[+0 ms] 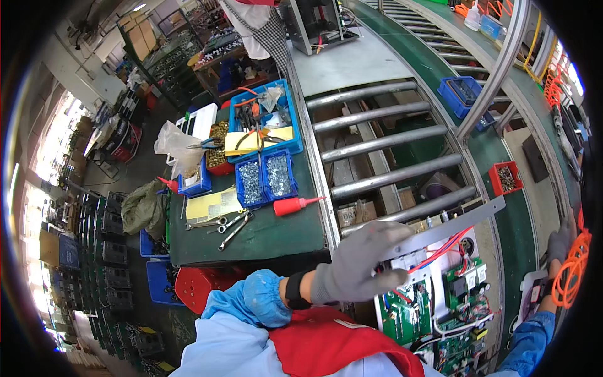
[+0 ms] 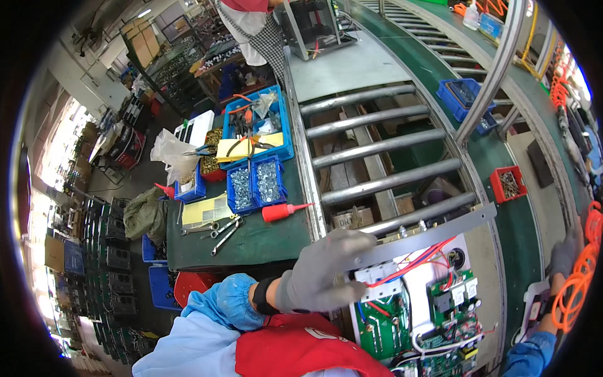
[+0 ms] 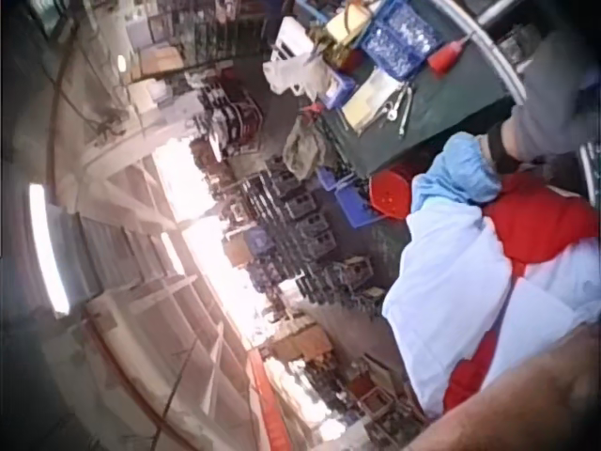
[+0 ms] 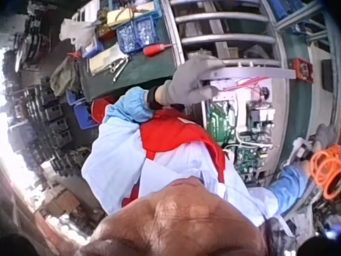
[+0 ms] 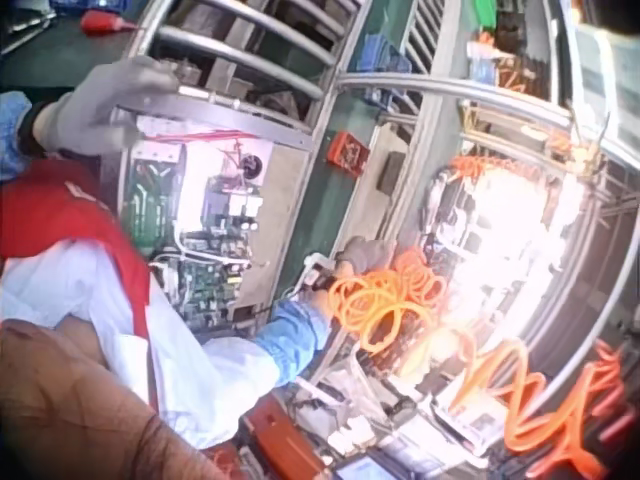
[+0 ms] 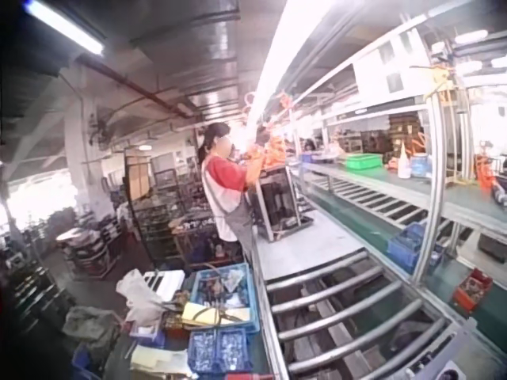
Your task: The recorder is assembling components into an electronic housing on a factory production line, including wiring, labeling, and fastening with a power screwdriver.
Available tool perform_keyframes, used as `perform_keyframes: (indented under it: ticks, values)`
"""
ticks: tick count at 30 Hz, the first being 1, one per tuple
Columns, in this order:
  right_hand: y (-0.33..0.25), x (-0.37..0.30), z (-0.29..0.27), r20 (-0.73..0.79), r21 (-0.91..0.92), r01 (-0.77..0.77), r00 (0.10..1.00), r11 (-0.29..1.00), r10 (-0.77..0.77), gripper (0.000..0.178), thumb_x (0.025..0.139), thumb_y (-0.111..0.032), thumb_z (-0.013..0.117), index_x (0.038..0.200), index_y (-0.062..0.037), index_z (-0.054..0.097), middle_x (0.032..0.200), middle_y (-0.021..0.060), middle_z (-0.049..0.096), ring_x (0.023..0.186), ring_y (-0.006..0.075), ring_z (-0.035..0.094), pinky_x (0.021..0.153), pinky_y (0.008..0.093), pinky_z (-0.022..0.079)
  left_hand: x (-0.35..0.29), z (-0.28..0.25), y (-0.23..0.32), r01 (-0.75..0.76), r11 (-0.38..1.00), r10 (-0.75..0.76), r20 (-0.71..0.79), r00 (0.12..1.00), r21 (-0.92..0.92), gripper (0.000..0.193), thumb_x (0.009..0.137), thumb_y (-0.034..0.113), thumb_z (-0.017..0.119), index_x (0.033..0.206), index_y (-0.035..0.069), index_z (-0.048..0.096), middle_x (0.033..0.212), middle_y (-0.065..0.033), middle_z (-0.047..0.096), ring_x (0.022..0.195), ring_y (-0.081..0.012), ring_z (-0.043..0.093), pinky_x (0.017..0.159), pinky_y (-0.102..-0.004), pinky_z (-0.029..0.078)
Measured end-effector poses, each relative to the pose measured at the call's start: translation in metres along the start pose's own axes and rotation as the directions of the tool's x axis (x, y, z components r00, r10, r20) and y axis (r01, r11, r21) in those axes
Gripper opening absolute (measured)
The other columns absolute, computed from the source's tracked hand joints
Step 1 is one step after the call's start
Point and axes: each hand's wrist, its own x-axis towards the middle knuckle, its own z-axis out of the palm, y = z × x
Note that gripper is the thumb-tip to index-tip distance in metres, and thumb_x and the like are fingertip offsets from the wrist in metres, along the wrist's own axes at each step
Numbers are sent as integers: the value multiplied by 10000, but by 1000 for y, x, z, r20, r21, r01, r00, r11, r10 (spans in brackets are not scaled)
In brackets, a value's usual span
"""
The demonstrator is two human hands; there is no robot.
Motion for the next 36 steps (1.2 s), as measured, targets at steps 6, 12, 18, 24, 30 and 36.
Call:
perform_keyframes:
  ticks: [6,12,18,24,30,36]
  values:
    - [-92,-81,-92,640,504,-237,748,831,-175,347,867,-166,563,1174,-4,563,941,166,665,906,301,653,804,383,527,-74,-68,-162,604,665,-508,-328,797,439,414,845,343,623,1150,63,605,961,-151,670,879,-344,646,774,-422,515]
    - [-84,-134,-127,771,383,-92,581,919,-263,406,894,-405,598,960,-6,637,852,153,662,731,274,655,640,404,516,-130,-112,-242,401,292,-668,-115,735,868,310,782,291,588,967,52,657,1023,-200,647,953,-367,597,849,-453,457]
    - [-68,-146,-166,815,-197,82,567,977,117,523,800,-453,600,1107,-35,672,1100,177,677,1017,349,645,862,445,498,-136,-98,-256,462,322,-803,-21,596,826,614,575,374,794,1027,17,582,1018,-213,613,931,-404,611,809,-480,503]
    - [-163,-140,-245,633,248,161,720,955,-286,505,872,-434,526,1174,-37,599,1095,214,641,1057,387,603,884,466,479,-137,-87,-213,809,421,-843,151,516,-411,461,783,421,679,1032,47,579,721,-76,606,563,-200,577,487,-328,470]
    - [-243,-198,-347,238,865,156,708,477,-665,460,958,-445,501,1144,-39,609,1036,175,642,972,325,629,846,391,499,-56,-87,-27,467,427,-351,334,875,-774,658,831,580,638,1161,22,526,826,-51,595,551,-121,541,473,-265,447]
    - [-275,-248,-377,327,935,-304,543,182,-773,564,969,-524,464,1043,19,599,876,147,629,845,239,644,767,369,515,-9,-21,106,829,385,-211,836,507,-406,507,934,379,498,1287,17,483,1035,-50,608,805,-86,581,665,-222,503]
